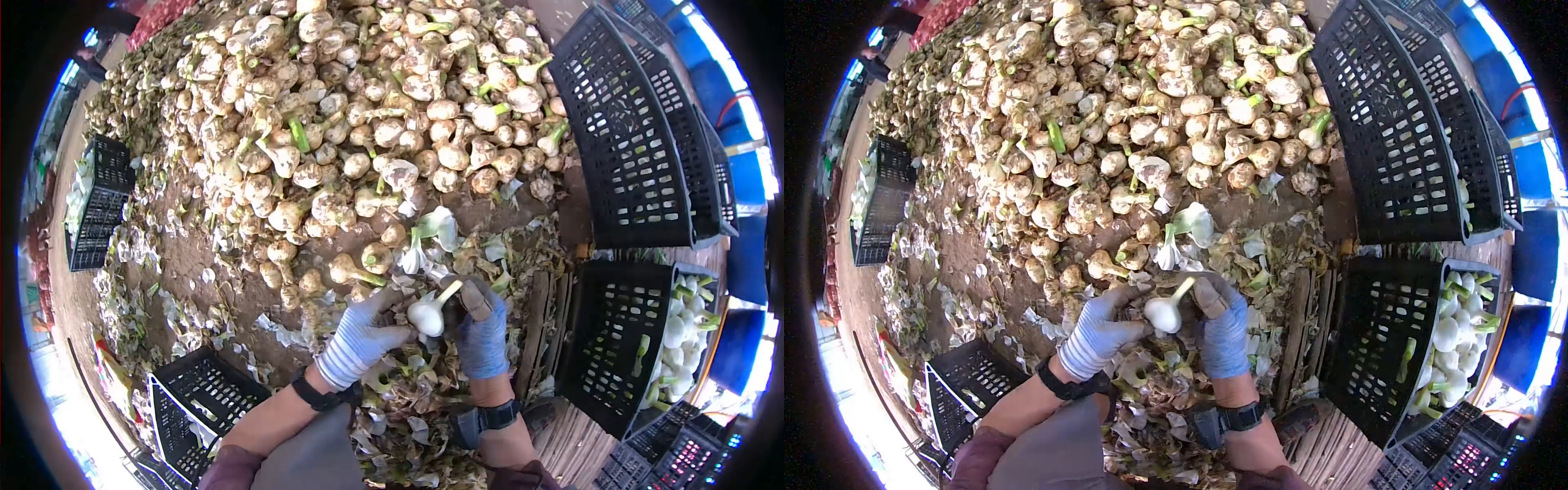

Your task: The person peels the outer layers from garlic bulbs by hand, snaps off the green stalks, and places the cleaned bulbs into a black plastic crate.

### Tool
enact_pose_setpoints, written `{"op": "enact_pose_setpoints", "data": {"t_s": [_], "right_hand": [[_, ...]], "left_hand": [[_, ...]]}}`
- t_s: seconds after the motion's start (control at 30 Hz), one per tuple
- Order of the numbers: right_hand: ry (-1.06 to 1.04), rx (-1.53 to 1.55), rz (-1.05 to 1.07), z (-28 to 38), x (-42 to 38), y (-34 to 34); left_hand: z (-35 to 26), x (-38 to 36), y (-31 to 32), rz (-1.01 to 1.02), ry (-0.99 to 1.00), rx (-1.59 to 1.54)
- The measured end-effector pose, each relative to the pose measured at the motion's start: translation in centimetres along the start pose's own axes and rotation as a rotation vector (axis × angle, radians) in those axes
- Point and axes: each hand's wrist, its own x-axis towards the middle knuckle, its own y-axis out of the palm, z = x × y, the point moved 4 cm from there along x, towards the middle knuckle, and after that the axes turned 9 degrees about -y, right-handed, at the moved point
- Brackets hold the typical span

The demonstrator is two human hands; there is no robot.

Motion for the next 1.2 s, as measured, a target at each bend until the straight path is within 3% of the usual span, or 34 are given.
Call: {"op": "enact_pose_setpoints", "data": {"t_s": [0.07, 0.13, 0.17, 0.2, 0.27, 0.3, 0.37, 0.43, 0.53, 0.6, 0.67, 0.7, 0.73, 0.8, 0.83, 0.9, 0.93, 1.03, 1.2], "right_hand": [[-0.016, -0.045, 0.110, -0.3, -0.3, 0.2], [-0.191, -0.337, 0.207, -1.0, 0.1, 0.2], [-0.023, -0.262, 0.126, -1.4, 0.0, -0.2], [-0.025, -0.264, 0.122, -1.3, 0.0, -0.6], [0.162, 0.080, 0.078, -2.1, 0.3, -1.7], [0.292, 0.314, 0.045, -2.9, 0.3, -2.2], [0.315, 0.370, 0.090, -3.2, 0.1, -2.3], [0.350, 0.472, 0.186, -4.3, 0.2, -2.2], [0.279, 0.255, 0.082, -3.6, -0.1, -1.3], [0.279, 0.236, 0.104, -4.3, 0.1, -1.7], [0.231, 0.165, 0.069, -3.6, 0.2, -1.8], [0.230, 0.167, 0.066, -3.6, 0.2, -1.8], [0.200, 0.168, -0.007, -3.6, 0.1, -2.2], [0.172, 0.164, -0.068, -3.2, 0.0, -2.4], [0.084, 0.111, 0.017, -2.3, -0.1, -2.0], [-0.039, 0.049, 0.114, -1.7, 0.0, -1.8], [-0.035, 0.048, 0.118, -1.8, 0.0, -2.0], [-0.130, -0.077, 0.167, -1.2, -0.3, -2.0], [-0.255, -0.285, 0.234, 0.1, -0.7, -0.6]], "left_hand": [[-0.4, -0.2, -0.4, -0.094, 0.116, 0.147], [-0.3, -0.1, -1.0, -0.156, 0.184, 0.312], [-0.8, -0.3, -1.0, -0.188, 0.309, 0.387], [-1.2, -0.5, -0.9, -0.217, 0.436, 0.459], [-0.4, 0.1, -1.9, -0.205, 0.168, -0.082], [0.0, 0.3, -2.7, -0.179, 0.123, -0.076], [0.7, 0.9, -3.3, -0.151, 0.082, -0.071], [1.1, 1.2, -2.2, 0.041, 0.150, 0.119], [0.9, 1.3, -0.3, 0.132, 0.096, 0.198], [-0.5, -0.2, 0.0, 0.048, 0.015, 0.301], [-1.7, -1.9, 0.5, 0.138, -0.019, -0.024], [-1.5, -2.1, 0.4, 0.313, 0.364, 0.036], [-1.3, -2.4, 0.5, 0.383, 0.375, 0.137], [-2.0, -2.2, 0.7, 0.198, 0.456, 0.316], [-1.9, -1.9, 0.2, 0.199, 0.456, 0.318], [0.1, -0.1, -2.8, -0.141, 0.086, 0.521], [0.5, 0.2, -3.4, -0.146, 0.084, 0.518], [1.9, 0.8, -4.2, -0.067, -0.098, 0.053], [0.4, 1.2, -2.0, -0.018, 0.033, 0.111]]}}
